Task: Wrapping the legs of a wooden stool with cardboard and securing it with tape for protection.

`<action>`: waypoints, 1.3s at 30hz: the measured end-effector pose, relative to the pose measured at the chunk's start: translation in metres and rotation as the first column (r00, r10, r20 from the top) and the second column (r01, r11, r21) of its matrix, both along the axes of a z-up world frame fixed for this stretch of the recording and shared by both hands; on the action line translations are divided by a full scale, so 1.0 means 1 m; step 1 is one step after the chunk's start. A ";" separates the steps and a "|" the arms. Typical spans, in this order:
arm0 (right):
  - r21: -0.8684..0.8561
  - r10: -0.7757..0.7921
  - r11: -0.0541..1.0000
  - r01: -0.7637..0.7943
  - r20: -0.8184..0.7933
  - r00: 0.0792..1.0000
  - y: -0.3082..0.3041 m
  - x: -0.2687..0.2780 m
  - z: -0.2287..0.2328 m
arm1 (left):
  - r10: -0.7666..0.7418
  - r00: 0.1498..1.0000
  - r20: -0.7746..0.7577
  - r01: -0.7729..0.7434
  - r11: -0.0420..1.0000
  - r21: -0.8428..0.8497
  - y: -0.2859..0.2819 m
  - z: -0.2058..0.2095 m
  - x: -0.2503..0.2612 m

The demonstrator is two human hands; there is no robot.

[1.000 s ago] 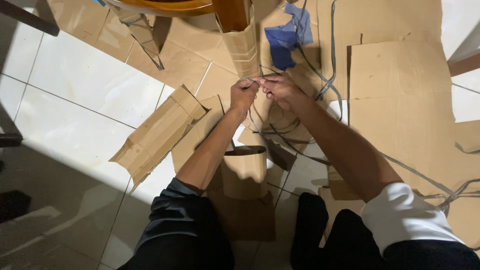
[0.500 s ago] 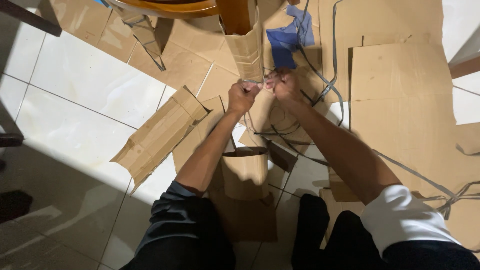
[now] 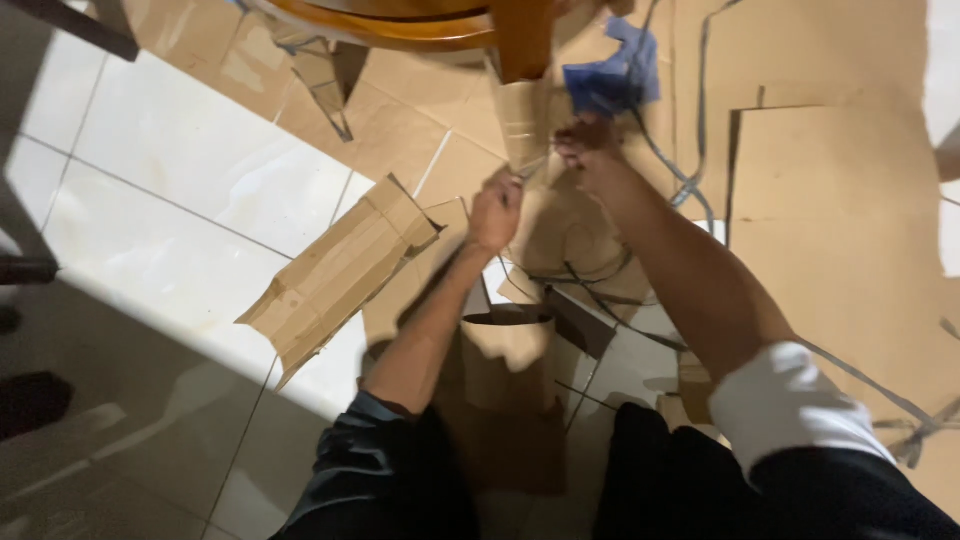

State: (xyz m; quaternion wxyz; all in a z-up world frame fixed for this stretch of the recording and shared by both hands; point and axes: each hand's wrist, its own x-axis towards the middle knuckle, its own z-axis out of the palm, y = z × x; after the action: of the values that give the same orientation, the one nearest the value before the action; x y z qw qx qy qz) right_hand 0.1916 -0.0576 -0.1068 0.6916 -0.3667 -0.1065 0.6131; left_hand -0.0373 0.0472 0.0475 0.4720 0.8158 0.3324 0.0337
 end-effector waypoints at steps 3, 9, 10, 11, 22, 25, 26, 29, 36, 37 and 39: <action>-0.594 -0.240 0.666 0.450 0.401 0.884 -0.026 0.004 -0.063 | 0.076 0.995 0.063 -0.067 0.989 -0.133 -0.021 -0.038 -0.004; 0.653 0.690 0.673 -0.347 -0.385 0.614 0.035 0.144 -0.250 | 0.180 0.955 0.238 -0.105 0.949 -0.297 -0.023 -0.078 -0.019; 0.432 0.644 0.758 -0.489 -0.378 0.665 0.037 0.147 -0.226 | 0.190 0.949 0.250 -0.108 0.945 -0.310 -0.024 -0.078 -0.022; 0.177 0.607 0.790 -0.587 -0.351 0.713 0.038 0.152 -0.200 | 0.200 0.944 0.264 -0.109 0.941 -0.321 -0.025 -0.078 -0.025; -0.534 -0.046 0.711 0.457 0.613 0.788 0.015 -0.029 0.168 | -0.023 0.982 0.185 -0.019 0.975 0.222 -0.013 -0.031 -0.012; -0.545 -0.019 0.673 0.501 0.664 0.747 0.011 -0.027 0.165 | 0.108 0.975 0.194 -0.128 0.987 0.094 -0.021 -0.015 0.004; -0.548 -0.023 0.641 0.537 0.686 0.728 0.011 -0.025 0.162 | 0.135 0.958 0.252 -0.134 0.991 -0.022 -0.023 -0.011 0.009; 0.281 -0.065 0.752 0.596 0.932 -0.356 -0.016 -0.033 0.146 | 0.370 0.922 0.112 -0.327 0.901 -0.286 -0.027 -0.009 0.023; -0.188 0.300 0.916 0.354 0.907 -0.296 -0.044 -0.049 0.123 | 0.440 0.892 -0.103 -0.429 0.751 -0.503 -0.032 -0.033 0.039; -0.231 0.321 0.908 0.351 0.919 -0.227 -0.045 -0.049 0.123 | 0.440 0.895 -0.075 -0.416 0.764 -0.493 -0.032 -0.030 0.041; -0.272 0.340 0.899 0.343 0.927 -0.158 -0.047 -0.052 0.128 | 0.440 0.897 -0.044 -0.405 0.777 -0.482 -0.034 -0.027 0.044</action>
State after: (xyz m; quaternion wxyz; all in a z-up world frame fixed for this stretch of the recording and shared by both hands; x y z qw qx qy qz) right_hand 0.1393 -0.1044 0.0216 0.2583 -0.8451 -0.4531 0.1172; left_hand 0.0065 0.0133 0.0204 0.6507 0.5758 0.4877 0.0845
